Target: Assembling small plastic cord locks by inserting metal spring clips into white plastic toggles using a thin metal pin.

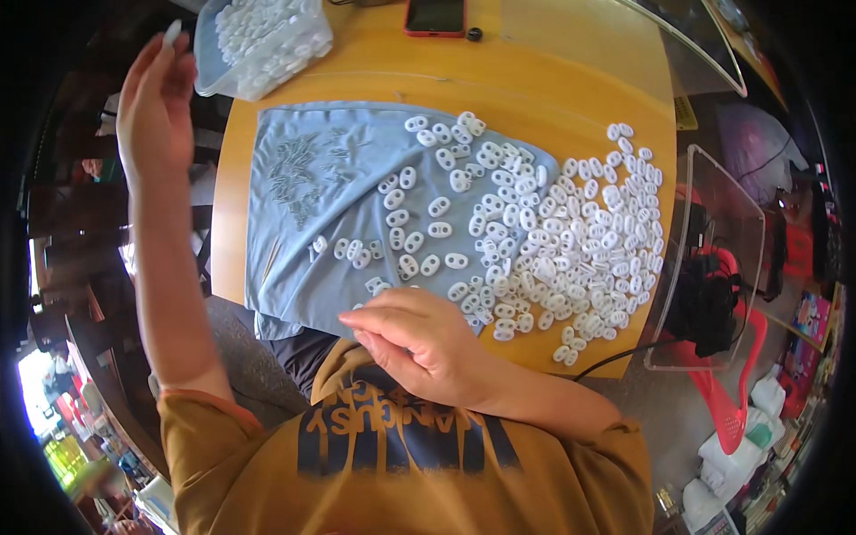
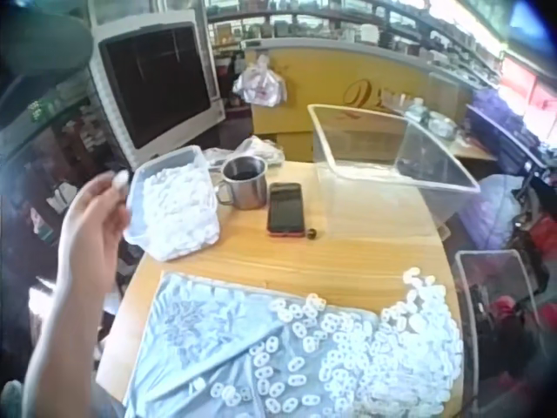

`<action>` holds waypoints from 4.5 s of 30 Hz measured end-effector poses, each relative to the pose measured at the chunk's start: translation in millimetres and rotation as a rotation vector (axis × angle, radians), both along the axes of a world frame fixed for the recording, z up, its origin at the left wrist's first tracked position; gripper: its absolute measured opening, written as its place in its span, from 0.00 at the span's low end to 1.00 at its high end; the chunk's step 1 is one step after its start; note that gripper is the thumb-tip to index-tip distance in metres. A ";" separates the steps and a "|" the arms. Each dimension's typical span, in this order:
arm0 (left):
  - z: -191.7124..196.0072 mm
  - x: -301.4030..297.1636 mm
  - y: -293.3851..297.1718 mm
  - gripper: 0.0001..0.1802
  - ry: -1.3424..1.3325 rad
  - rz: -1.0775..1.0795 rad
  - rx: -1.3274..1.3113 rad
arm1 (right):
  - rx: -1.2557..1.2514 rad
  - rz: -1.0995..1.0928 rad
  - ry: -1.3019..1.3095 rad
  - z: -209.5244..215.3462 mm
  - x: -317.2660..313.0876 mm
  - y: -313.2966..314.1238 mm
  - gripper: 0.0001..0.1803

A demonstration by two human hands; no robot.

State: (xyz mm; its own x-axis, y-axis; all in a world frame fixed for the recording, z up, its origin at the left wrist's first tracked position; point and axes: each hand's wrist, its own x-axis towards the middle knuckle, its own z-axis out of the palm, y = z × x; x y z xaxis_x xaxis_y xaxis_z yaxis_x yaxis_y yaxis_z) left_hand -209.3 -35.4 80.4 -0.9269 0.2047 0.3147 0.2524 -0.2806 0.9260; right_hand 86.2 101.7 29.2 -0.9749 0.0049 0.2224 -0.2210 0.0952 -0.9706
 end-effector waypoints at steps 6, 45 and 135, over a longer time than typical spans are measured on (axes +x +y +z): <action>-0.1 8.2 22.0 0.24 0.093 0.052 -0.309 | -0.004 -0.030 -0.040 -7.7 4.2 13.0 0.12; -21.3 171.9 79.8 0.08 0.442 -0.455 -0.769 | -0.869 -0.395 -0.457 -2.2 11.7 44.0 0.11; -42.9 228.5 41.1 0.09 -0.736 -0.489 0.027 | -0.369 -0.404 -0.189 -1.4 5.2 32.8 0.04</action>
State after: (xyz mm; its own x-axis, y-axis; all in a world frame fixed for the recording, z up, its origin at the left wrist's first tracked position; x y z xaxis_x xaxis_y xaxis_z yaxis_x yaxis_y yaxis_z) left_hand 19.2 5.7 37.5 -0.7067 0.6324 -0.3174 -0.5595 -0.2249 0.7977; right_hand 91.4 134.5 27.8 -0.9022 0.4293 -0.0422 -0.0573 -0.2164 -0.9746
